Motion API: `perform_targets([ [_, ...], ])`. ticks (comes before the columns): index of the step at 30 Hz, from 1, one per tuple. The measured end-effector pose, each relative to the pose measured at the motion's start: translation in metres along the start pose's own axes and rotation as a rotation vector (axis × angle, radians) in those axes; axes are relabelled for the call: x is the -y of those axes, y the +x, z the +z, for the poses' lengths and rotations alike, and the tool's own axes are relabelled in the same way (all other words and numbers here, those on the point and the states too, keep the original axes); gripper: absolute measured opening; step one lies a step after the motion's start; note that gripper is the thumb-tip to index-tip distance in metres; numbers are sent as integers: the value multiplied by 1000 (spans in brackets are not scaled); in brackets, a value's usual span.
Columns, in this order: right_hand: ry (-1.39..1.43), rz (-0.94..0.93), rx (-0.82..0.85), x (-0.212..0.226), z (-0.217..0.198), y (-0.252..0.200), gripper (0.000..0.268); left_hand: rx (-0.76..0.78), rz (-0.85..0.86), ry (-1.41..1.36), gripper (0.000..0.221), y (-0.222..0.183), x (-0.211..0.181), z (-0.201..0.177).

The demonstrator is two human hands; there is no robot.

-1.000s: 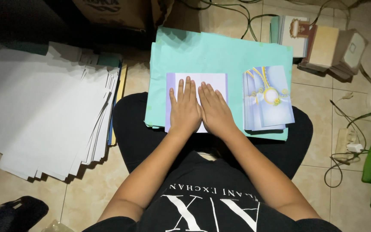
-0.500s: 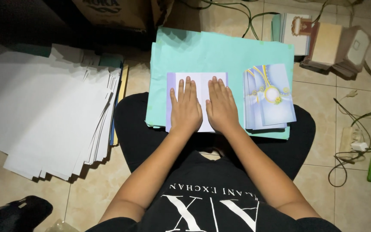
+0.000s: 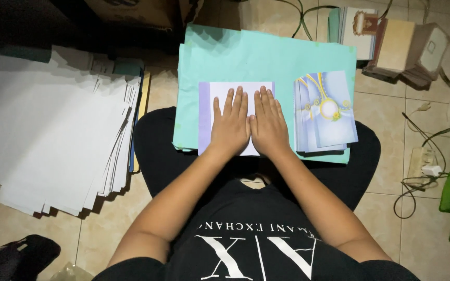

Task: The person is manually folding pre-printed paper invitations in half while sitting on the floor.

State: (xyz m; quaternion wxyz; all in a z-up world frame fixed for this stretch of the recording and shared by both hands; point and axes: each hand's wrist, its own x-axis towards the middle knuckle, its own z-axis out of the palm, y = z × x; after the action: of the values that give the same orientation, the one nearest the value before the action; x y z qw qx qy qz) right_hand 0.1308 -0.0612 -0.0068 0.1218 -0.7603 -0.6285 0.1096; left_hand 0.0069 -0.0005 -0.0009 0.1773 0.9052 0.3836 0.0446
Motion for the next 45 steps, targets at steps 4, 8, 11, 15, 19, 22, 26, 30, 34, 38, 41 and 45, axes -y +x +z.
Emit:
perform_targets([
  [4, -15, 4, -7, 1, 2, -1, 62, -7, 5, 45, 59, 27, 10, -1],
  [8, 3, 7, -17, 0, 1, -1, 60, -9, -20, 43, 60, 41, 11, 4],
  [11, 13, 0, -16, -1, 3, 0, 59, 13, -22, 53, 62, 26, 5, 5],
  [15, -2, -14, -29, -4, 7, 0, 59, 36, 43, 64, 63, -11, 1, 4],
  [19, 32, -3, -32, 0, 1, -1, 58, 55, 86, 75, 61, -24, 3, 7],
  [22, 43, -10, -37, -1, 2, -1, 58, 89, 77, 55, 61, -11, 5, 1],
  [26, 22, -23, -55, -3, 6, -1, 57, 81, 14, 56, 61, 25, 7, -4],
  [30, 15, -16, -62, -5, 9, -1, 56, 87, -41, 70, 60, 41, 1, -2],
  [34, 35, -33, -85, -6, 8, -1, 56, 66, -41, 72, 61, 12, -7, -3],
  [38, 53, -37, -91, -6, 8, -2, 57, 110, -6, 71, 62, -12, -5, 2],
  [41, 58, -34, -93, -7, 11, -2, 57, 114, 3, 78, 62, -5, -2, 1],
  [45, 55, -30, -99, -5, 8, -3, 56, 68, -27, 94, 61, 30, 0, -4],
])
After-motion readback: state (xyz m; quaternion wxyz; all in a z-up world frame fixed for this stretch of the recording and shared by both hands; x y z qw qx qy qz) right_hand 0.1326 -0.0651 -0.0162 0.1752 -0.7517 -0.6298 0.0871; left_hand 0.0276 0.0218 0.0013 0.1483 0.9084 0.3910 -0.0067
